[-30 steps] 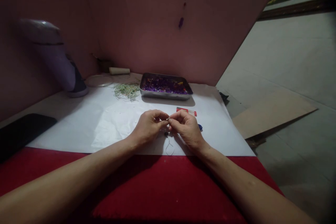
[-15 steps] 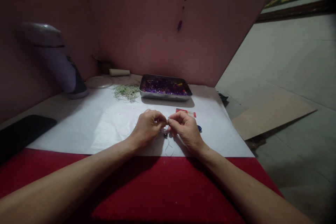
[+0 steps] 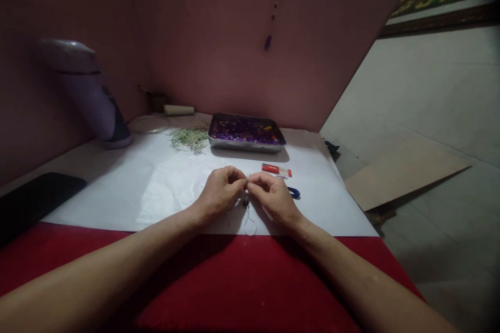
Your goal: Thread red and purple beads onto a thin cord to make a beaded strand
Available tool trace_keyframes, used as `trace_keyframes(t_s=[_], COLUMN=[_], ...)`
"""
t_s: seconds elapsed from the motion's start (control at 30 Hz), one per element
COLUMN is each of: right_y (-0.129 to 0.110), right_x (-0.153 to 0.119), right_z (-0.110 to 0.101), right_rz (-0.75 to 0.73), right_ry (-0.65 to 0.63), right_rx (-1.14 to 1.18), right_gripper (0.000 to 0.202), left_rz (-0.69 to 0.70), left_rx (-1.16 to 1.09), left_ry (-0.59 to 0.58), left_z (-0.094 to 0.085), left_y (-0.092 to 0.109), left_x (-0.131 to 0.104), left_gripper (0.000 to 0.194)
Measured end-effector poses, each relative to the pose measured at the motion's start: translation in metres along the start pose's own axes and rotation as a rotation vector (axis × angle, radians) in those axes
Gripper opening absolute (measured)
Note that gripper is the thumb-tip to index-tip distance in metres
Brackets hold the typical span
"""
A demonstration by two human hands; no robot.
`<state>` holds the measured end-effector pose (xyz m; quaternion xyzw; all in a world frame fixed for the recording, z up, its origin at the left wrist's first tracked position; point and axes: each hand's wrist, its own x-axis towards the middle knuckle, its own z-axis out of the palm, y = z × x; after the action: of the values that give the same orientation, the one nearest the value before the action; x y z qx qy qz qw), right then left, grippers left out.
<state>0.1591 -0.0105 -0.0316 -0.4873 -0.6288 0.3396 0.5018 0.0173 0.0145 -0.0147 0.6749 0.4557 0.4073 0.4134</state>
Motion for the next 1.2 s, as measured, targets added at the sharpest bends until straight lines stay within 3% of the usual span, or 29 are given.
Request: trace_keyframes(t_s=[0.23, 0.67, 0.87, 1.2], right_y=[-0.0007, -0.0004, -0.0010, -0.0029], right_x=[-0.0006, -0.0003, -0.0006, -0.0011], right_z=[-0.0005, -0.0002, -0.0011, -0.0016], right_rz=[0.026, 0.068, 0.061, 0.074], right_ry=[0.004, 0.002, -0.012, -0.013], right_rx=[0.029, 0.068, 0.043, 0.036], right_gripper=[0.008, 0.010, 0.012, 0.012], left_rz=[0.022, 0.021, 0.075, 0.039], left_rx=[-0.015, -0.103, -0.046, 0.040], left_ry=[0.049, 0.017, 0.016, 0.019], left_z=[0.0004, 0.0019, 0.0000, 0.0002], left_y=[-0.0037, -0.0087, -0.0032, 0.0010], left_x=[0.0008, 0.0005, 0.0000, -0.0003], left_gripper=[0.006, 0.009, 0.013, 0.010])
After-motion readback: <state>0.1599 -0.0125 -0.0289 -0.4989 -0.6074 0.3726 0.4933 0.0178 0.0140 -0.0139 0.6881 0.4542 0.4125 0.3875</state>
